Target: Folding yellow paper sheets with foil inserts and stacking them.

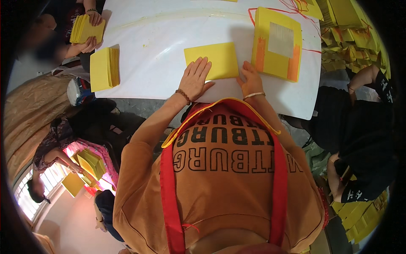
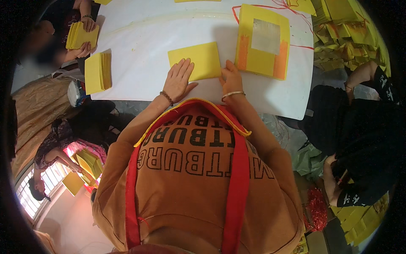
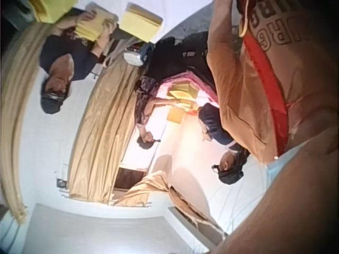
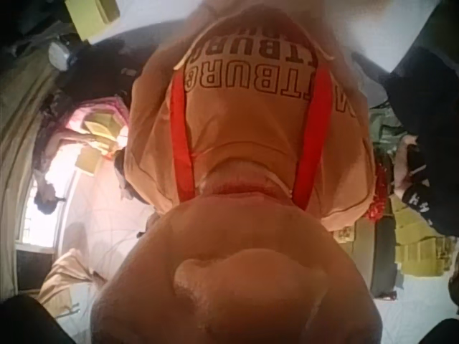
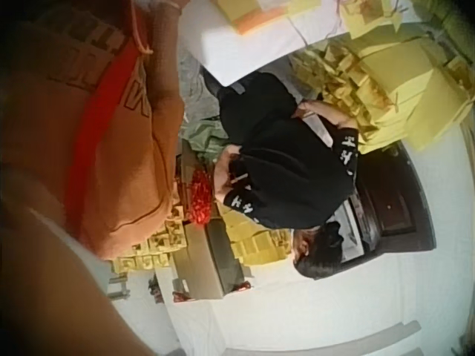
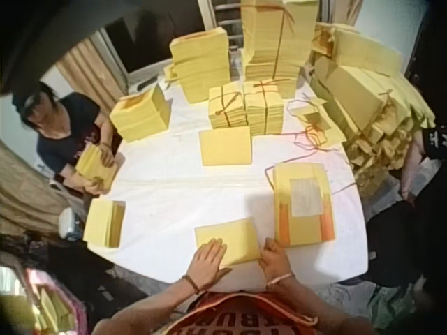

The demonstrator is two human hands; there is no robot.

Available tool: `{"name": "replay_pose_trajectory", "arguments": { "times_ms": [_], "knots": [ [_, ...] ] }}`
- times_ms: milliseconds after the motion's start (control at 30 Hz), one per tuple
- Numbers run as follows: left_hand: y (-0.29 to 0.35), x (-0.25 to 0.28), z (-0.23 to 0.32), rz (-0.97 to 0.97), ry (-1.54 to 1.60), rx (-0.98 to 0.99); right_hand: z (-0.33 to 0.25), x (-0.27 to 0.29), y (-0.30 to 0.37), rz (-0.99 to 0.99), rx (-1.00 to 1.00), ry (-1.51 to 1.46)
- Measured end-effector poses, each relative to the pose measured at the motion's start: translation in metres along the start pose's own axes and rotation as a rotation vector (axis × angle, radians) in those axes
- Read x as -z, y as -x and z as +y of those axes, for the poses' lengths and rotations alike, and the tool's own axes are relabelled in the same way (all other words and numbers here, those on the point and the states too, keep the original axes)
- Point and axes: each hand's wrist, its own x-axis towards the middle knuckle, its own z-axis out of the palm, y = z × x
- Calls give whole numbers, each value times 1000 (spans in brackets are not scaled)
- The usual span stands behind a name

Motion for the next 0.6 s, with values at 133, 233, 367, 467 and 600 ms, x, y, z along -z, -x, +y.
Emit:
{"name": "replay_pose_trajectory", "arguments": {
  "times_ms": [133,233,367,467,600],
  "knots": [
    [-4,-1,10,68,-3,13,3,9,-7,-31,14,73],
    [-14,10,19,94,-55,24,2,7,-7,-25,55,24],
    [-24,5,16,204,-80,-7,1,1,-20,-108,-109,265],
    [-22,2,11,214,-107,-41,-12,-14,-24,-261,-172,434],
    [-19,8,12,169,103,87,-22,-12,-34,-324,13,670]
  ]
}}
